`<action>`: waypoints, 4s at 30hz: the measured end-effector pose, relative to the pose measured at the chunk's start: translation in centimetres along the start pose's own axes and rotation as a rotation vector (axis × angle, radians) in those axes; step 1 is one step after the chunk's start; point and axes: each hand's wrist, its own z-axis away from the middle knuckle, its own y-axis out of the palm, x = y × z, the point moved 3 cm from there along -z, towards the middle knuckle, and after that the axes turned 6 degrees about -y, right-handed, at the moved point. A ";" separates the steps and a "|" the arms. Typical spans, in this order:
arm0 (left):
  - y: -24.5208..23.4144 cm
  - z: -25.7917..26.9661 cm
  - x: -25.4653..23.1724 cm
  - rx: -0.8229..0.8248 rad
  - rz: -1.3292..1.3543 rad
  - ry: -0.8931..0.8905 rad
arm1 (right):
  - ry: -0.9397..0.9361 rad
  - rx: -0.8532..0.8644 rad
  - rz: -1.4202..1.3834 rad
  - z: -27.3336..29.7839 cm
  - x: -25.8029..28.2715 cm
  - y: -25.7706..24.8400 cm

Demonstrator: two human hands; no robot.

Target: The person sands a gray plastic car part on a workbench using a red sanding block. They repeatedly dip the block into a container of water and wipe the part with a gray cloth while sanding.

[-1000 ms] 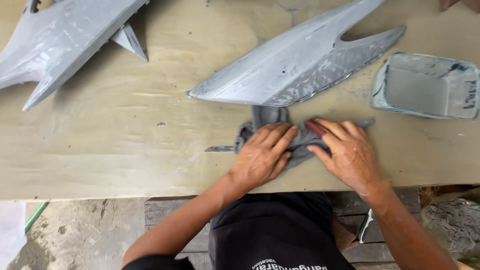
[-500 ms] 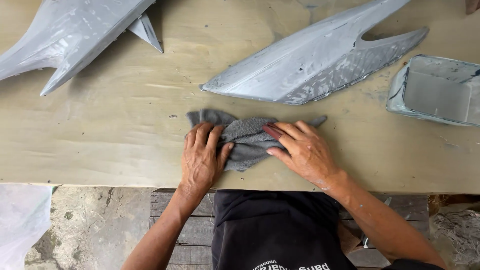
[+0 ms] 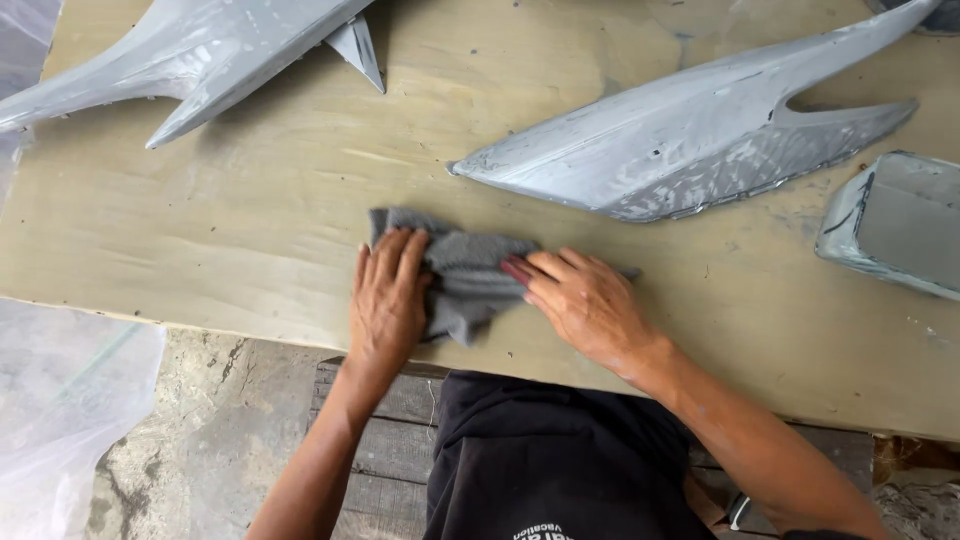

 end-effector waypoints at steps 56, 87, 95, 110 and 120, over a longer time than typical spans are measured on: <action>2.1 -2.4 -11.1 0.050 0.150 0.198 | 0.381 0.288 -0.267 7.7 -3.4 -8.6; 3.2 -18.2 -15.1 -0.060 0.521 0.116 | 0.254 -0.476 0.495 3.4 -13.2 -8.2; 3.0 -17.8 -15.4 -0.152 0.478 0.205 | 0.262 -0.403 0.442 2.0 -12.7 -6.7; 4.1 -17.9 -15.4 -0.196 0.459 0.246 | 0.405 -0.373 0.424 1.0 -12.5 -8.2; 4.5 -18.0 -15.4 -0.175 0.481 0.239 | 0.342 -0.358 0.461 1.2 -12.8 -6.6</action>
